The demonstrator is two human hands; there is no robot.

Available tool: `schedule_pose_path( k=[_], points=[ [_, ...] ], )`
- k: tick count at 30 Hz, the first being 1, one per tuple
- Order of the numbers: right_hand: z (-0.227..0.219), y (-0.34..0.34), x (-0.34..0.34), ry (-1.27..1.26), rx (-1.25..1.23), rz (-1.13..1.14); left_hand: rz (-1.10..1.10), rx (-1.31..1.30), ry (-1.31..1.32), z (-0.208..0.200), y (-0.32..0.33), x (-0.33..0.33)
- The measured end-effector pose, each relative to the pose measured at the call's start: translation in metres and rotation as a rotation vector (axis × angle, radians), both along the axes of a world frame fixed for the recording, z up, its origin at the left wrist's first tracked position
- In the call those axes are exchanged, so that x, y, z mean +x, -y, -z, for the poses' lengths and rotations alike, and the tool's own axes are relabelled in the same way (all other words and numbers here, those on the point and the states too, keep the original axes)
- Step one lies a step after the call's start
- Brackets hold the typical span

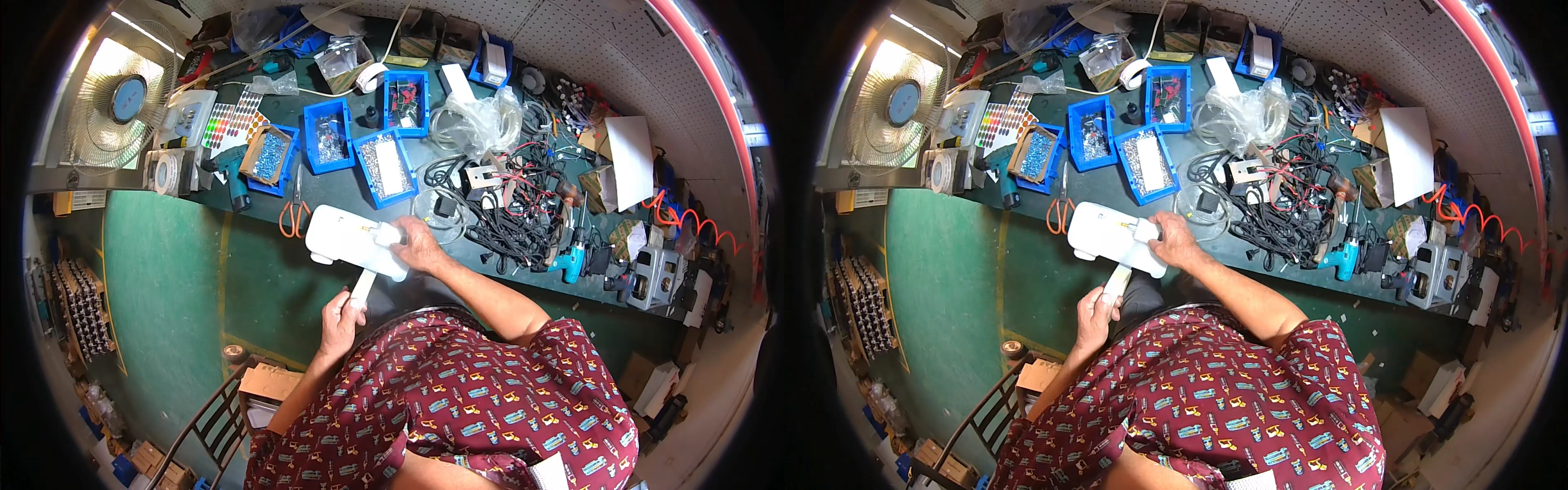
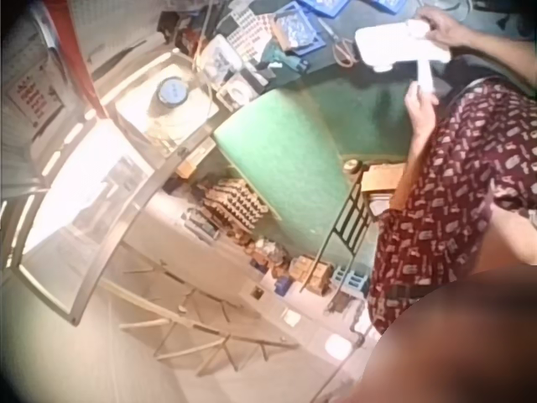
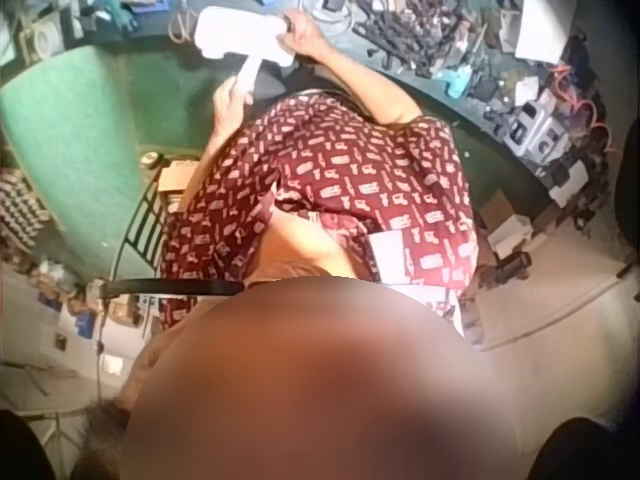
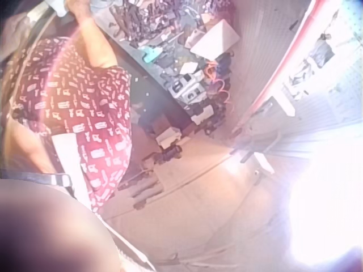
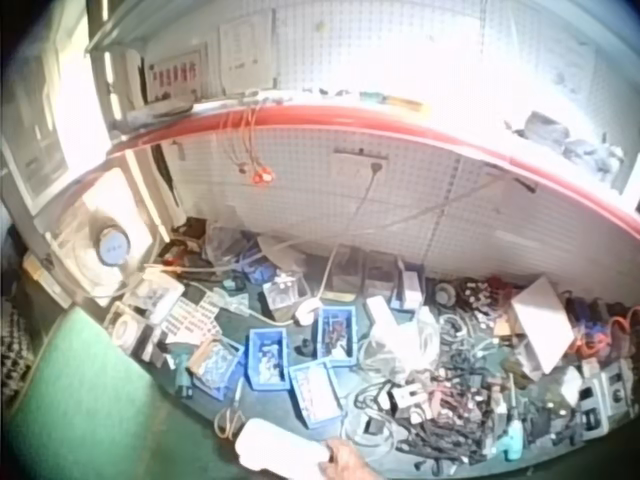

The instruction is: The person retrieves a white plastic housing and a small cylindrical component from a box, then uses a marker to label the housing. They apply adhesive tape to secure the component inside the housing, repeatedly adjusting and pressing it into place. The person handles scissors and a roll of tape while working at a cluttered bench.

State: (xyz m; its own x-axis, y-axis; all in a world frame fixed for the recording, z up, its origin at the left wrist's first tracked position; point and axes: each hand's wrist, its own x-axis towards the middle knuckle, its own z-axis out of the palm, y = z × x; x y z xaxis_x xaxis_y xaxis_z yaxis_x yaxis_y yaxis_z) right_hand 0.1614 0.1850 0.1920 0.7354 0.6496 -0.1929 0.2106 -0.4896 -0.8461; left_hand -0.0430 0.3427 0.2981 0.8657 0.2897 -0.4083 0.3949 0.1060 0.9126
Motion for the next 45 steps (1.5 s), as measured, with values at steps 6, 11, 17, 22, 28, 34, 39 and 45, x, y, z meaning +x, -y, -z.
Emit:
schedule_pose_path(
  k=[6,11,17,22,28,34,39,45],
  points=[
    [0.001,0.006,0.006,0.003,0.052,-0.052,-0.043,-0.14,0.111,0.011,-0.006,0.023],
    [-0.026,0.013,0.003,0.08,0.023,-0.184,-0.096,-0.226,0.149,0.024,-0.006,0.036],
    [-0.048,0.016,-0.007,0.009,-0.177,-0.231,-0.063,-0.163,0.098,0.005,-0.008,0.037],
    [-0.043,0.016,-0.012,-0.041,-0.109,-0.168,0.001,-0.055,-0.01,-0.003,-0.012,0.013],
    [-0.034,0.016,-0.015,-0.02,-0.018,-0.14,0.1,-0.005,-0.176,0.019,-0.012,-0.017],
    [-0.033,0.016,-0.011,-0.018,0.015,-0.147,0.223,0.071,-0.305,0.038,-0.01,0.005],
    [-0.029,0.02,-0.011,-0.053,0.039,-0.131,0.247,0.016,-0.479,0.025,-0.016,0.034],
    [-0.006,0.02,-0.008,-0.156,0.067,-0.045,0.249,-0.152,-0.494,0.056,-0.018,0.047]
  ],
)
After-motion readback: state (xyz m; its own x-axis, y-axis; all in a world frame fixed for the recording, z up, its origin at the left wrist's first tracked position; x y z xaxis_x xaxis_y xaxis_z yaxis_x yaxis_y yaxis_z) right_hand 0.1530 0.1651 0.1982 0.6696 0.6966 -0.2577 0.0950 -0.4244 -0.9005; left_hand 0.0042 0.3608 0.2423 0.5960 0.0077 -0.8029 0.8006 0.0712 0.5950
